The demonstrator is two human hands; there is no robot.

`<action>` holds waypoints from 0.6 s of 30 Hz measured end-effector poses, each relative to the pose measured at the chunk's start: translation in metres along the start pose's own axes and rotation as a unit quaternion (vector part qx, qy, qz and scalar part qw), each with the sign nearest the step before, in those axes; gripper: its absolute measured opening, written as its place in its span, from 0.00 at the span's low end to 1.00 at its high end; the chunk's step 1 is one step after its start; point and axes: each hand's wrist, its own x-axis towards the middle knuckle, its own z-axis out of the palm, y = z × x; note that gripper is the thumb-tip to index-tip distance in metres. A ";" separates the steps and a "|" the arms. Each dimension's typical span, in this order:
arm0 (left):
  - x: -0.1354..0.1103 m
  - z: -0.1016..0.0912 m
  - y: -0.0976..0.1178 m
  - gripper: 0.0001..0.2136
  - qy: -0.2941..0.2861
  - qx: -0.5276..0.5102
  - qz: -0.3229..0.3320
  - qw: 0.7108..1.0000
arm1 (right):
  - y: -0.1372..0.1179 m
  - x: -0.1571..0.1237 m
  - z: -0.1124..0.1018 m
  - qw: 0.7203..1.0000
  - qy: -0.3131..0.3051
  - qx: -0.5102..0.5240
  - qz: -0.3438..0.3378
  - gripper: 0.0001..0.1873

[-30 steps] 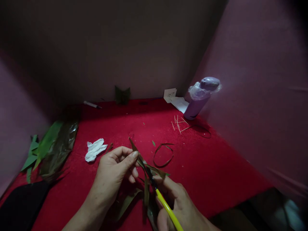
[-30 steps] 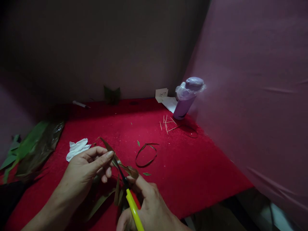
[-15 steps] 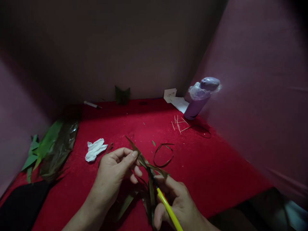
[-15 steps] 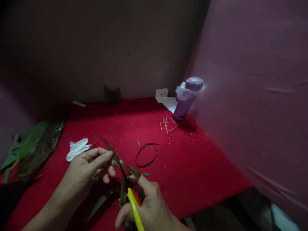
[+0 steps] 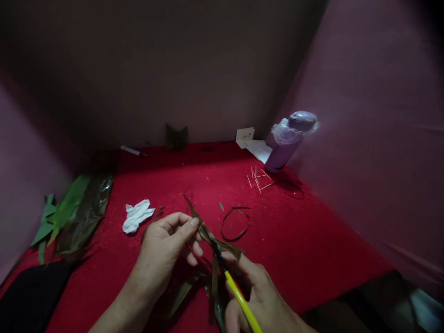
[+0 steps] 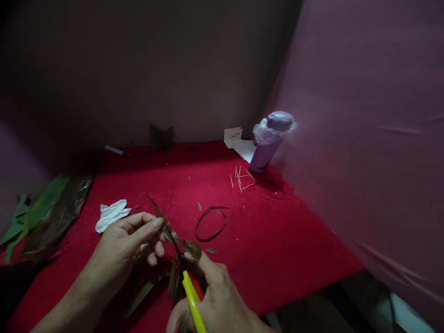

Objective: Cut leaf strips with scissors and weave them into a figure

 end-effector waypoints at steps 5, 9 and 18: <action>-0.001 0.000 -0.001 0.11 -0.011 -0.007 -0.001 1.000 | 0.002 -0.001 0.000 1.000 -0.001 0.023 0.008 0.39; -0.002 0.002 -0.001 0.11 -0.017 -0.003 0.001 1.000 | 0.006 -0.001 0.000 0.999 0.008 0.030 0.013 0.37; -0.002 0.002 -0.002 0.11 -0.034 -0.007 -0.003 0.999 | 0.019 0.004 0.000 0.991 0.038 -0.040 -0.118 0.31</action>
